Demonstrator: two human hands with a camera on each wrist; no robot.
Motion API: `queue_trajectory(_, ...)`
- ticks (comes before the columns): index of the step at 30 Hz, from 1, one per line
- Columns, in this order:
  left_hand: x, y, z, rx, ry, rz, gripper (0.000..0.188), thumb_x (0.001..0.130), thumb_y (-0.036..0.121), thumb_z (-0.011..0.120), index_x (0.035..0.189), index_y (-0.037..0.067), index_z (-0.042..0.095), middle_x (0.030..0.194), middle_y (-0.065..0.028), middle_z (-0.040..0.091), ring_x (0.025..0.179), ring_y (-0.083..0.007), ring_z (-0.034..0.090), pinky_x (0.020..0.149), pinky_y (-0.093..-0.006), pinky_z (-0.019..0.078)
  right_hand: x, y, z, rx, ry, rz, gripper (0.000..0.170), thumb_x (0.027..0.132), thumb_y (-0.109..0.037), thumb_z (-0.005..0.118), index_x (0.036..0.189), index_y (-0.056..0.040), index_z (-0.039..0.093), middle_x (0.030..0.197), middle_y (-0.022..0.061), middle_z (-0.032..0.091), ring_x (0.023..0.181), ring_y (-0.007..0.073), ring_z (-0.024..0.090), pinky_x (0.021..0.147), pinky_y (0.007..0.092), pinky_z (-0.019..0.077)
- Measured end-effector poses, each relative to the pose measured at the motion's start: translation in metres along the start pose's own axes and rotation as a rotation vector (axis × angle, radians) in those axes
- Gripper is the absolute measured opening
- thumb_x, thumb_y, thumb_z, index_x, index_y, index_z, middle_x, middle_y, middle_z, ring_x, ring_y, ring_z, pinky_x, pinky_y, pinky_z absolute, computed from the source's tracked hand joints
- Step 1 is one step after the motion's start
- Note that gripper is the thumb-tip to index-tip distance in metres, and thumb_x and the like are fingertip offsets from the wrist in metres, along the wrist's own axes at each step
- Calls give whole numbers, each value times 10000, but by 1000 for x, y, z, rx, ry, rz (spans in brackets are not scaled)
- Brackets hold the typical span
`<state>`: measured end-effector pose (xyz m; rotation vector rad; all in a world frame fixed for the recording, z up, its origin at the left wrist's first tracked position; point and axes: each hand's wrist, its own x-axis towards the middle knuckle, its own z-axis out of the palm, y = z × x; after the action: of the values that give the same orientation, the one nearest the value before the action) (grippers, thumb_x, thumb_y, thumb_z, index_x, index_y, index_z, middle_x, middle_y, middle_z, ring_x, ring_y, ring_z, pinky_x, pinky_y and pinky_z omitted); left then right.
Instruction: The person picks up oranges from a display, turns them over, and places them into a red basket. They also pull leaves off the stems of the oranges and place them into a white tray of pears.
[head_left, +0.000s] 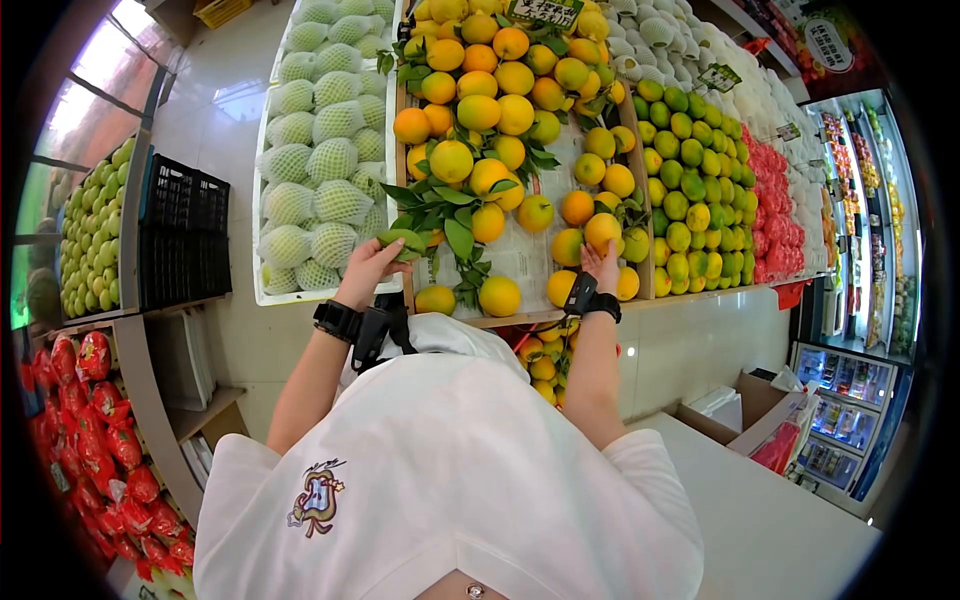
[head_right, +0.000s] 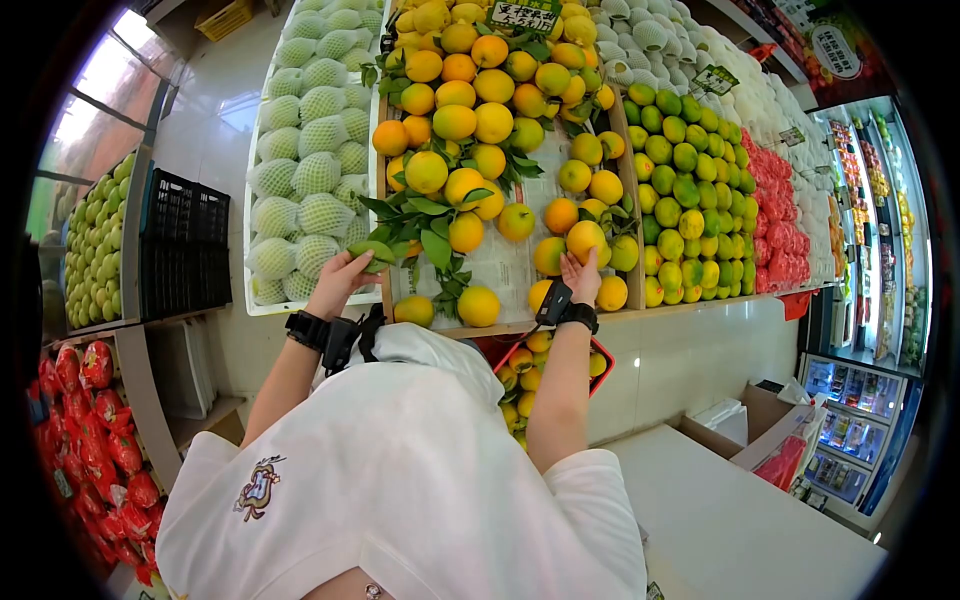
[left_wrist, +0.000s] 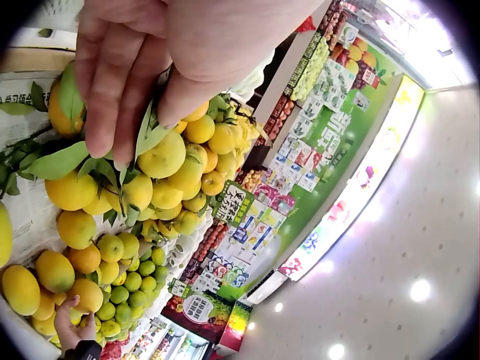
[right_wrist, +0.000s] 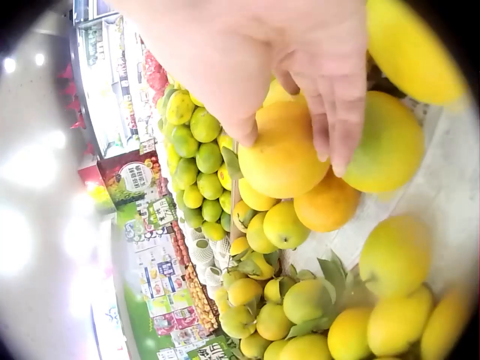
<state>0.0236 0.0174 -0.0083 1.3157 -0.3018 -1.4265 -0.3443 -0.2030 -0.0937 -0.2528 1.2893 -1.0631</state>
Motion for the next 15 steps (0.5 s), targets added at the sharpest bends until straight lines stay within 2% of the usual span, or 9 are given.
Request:
queue_trajectory(2,1,1,1,-7,-12,11,266,890,214,541,1016,-20,551,976,-105,628,799,-156,626,752,-266,497,5,5,-3,6,17,-15,523,837,-348,601,1163,-2,382,930,131,516,769,224,573,676,308,514)
queue_trajectory(5,1,0,-3,-4,-10,2,263,891,213,539,1010,-21,553,977,-107,627,805,-156,627,751,-269,500,-1,17,1,-307,81,-226,446,833,-256,606,1152,-25,396,891,117,528,747,206,562,622,283,483)
queue_trajectory(8,3,-7,-11,-23,-30,-26,265,892,215,538,1009,-22,555,979,-109,627,807,-154,627,752,-271,501,-47,40,37,-669,8,-482,426,809,-185,620,1155,-58,407,841,117,525,714,205,548,603,291,461)
queue_trajectory(10,6,-9,-12,-45,-25,-26,270,893,218,536,1014,-22,554,977,-109,628,804,-154,627,755,-271,500,-44,65,41,-1103,-370,-449,487,765,-219,658,1166,-82,418,910,157,543,782,261,562,669,345,473)
queue_trajectory(12,5,-8,-10,-46,-15,-32,274,893,220,535,1020,-23,552,975,-111,629,800,-154,628,757,-269,499,-64,82,58,-1534,-677,-488,593,705,-275,706,1178,-61,419,1064,206,520,930,317,549,777,385,466)
queue_trajectory(15,0,1,-2,-22,-2,-35,282,894,220,534,1031,-26,547,974,-113,629,795,-155,629,758,-263,497,-105,103,73,-1972,-585,-260,745,601,-304,760,1204,-44,407,1205,231,442,1058,343,496,873,384,442)
